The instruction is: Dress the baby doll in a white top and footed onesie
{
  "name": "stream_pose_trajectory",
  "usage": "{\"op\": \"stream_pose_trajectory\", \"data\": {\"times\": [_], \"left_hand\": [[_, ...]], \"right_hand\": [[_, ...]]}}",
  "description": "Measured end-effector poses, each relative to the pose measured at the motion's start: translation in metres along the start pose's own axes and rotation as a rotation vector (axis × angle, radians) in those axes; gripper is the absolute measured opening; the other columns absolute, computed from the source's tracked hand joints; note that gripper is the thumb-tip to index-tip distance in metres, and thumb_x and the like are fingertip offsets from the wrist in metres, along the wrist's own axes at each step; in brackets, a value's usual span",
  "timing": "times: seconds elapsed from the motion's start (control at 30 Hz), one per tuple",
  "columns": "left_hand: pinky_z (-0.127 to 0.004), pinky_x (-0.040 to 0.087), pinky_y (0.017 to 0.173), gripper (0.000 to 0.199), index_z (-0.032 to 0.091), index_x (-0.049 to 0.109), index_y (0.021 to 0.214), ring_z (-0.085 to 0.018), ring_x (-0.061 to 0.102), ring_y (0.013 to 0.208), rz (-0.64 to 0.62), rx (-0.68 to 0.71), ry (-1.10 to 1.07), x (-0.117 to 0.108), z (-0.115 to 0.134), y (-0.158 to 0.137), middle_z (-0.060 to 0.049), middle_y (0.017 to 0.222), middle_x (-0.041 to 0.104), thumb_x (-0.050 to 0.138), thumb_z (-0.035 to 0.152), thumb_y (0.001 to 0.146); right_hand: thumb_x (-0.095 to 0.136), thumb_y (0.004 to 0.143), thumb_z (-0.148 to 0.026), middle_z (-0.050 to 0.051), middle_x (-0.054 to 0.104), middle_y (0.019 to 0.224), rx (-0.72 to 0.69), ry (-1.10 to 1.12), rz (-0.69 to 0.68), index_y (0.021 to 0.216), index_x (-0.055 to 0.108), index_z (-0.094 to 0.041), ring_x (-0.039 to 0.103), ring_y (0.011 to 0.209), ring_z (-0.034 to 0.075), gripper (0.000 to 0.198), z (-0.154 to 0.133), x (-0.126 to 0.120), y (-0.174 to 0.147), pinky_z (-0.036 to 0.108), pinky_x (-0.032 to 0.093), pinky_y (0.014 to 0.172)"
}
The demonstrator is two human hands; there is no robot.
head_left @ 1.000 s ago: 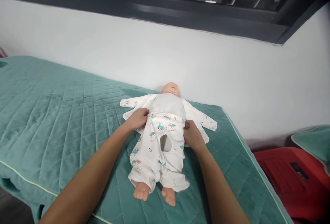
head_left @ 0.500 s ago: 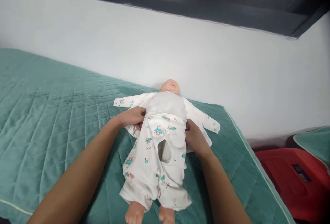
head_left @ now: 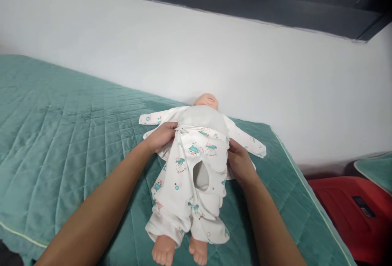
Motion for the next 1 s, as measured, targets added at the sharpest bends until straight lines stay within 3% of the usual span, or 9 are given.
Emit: {"op": "stream_pose_trajectory", "data": {"times": [0.2, 0.37, 0.5, 0.6, 0.7, 0.87, 1.0], "left_hand": [[-0.033, 0.052, 0.072, 0.015, 0.014, 0.068, 0.075, -0.020, 0.065, 0.072, 0.027, -0.005, 0.022, -0.001, -0.002, 0.002, -0.003, 0.072, 0.070, 0.064, 0.020, 0.062], [-0.034, 0.051, 0.080, 0.010, 0.016, 0.067, 0.073, -0.020, 0.064, 0.076, -0.092, -0.038, 0.213, -0.006, 0.009, -0.005, -0.002, 0.076, 0.070, 0.062, 0.022, 0.066], [-0.032, 0.049, 0.079, 0.015, 0.017, 0.063, 0.080, -0.020, 0.061, 0.084, -0.055, 0.083, 0.378, -0.015, 0.014, -0.009, -0.001, 0.082, 0.067, 0.064, 0.023, 0.066], [-0.030, 0.047, 0.078, 0.028, 0.018, 0.057, 0.091, -0.017, 0.060, 0.084, -0.023, 0.153, 0.301, -0.021, 0.014, -0.007, -0.001, 0.088, 0.063, 0.066, 0.022, 0.065], [-0.031, 0.044, 0.087, 0.027, 0.017, 0.058, 0.089, -0.017, 0.059, 0.090, -0.011, 0.219, 0.285, -0.024, 0.013, -0.004, -0.001, 0.092, 0.062, 0.067, 0.020, 0.064], [-0.037, 0.042, 0.095, 0.020, 0.017, 0.062, 0.087, -0.020, 0.058, 0.096, 0.026, 0.247, 0.341, -0.018, 0.012, -0.002, -0.003, 0.094, 0.064, 0.062, 0.025, 0.069], [-0.038, 0.043, 0.094, 0.016, 0.017, 0.061, 0.086, -0.020, 0.058, 0.095, 0.046, 0.284, 0.386, -0.014, 0.012, -0.004, -0.003, 0.093, 0.062, 0.060, 0.024, 0.071]], "right_hand": [[0.065, 0.070, -0.026, -0.001, 0.072, 0.074, 0.076, -0.002, -0.039, 0.099, 0.070, -0.024, 0.064, 0.077, 0.024, 0.030, 0.012, -0.007, 0.007, 0.036, 0.051, 0.069], [0.066, 0.067, -0.022, 0.001, 0.073, 0.086, 0.122, 0.044, 0.017, 0.093, 0.067, -0.024, 0.064, 0.084, 0.024, 0.026, 0.013, -0.006, 0.006, 0.036, 0.051, 0.070], [0.071, 0.061, -0.017, 0.001, 0.071, 0.093, 0.187, 0.257, 0.101, 0.094, 0.061, -0.025, 0.065, 0.081, 0.020, 0.035, 0.010, -0.007, 0.004, 0.031, 0.050, 0.067], [0.074, 0.055, -0.012, 0.000, 0.068, 0.091, 0.234, 0.366, 0.138, 0.093, 0.061, -0.023, 0.063, 0.079, 0.016, 0.041, 0.007, -0.011, 0.004, 0.027, 0.049, 0.066], [0.077, 0.052, -0.013, 0.000, 0.065, 0.087, 0.254, 0.431, 0.195, 0.087, 0.062, -0.021, 0.061, 0.077, 0.014, 0.039, 0.003, -0.011, 0.006, 0.025, 0.048, 0.065], [0.076, 0.066, -0.028, -0.002, 0.059, 0.079, 0.088, 0.336, 0.375, 0.083, 0.061, -0.022, 0.055, 0.070, 0.013, 0.023, -0.007, -0.006, 0.004, 0.027, 0.047, 0.064], [0.069, 0.079, -0.036, 0.001, 0.058, 0.088, -0.133, 0.018, 0.215, 0.085, 0.062, -0.023, 0.055, 0.084, 0.017, 0.015, -0.015, -0.003, -0.001, 0.031, 0.048, 0.077]]}}
Point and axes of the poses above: each hand's wrist, its own y-axis towards the middle knuckle, its own x-axis out of the palm, z = x × y, the point moved 1 cm from there along y, towards the middle knuckle
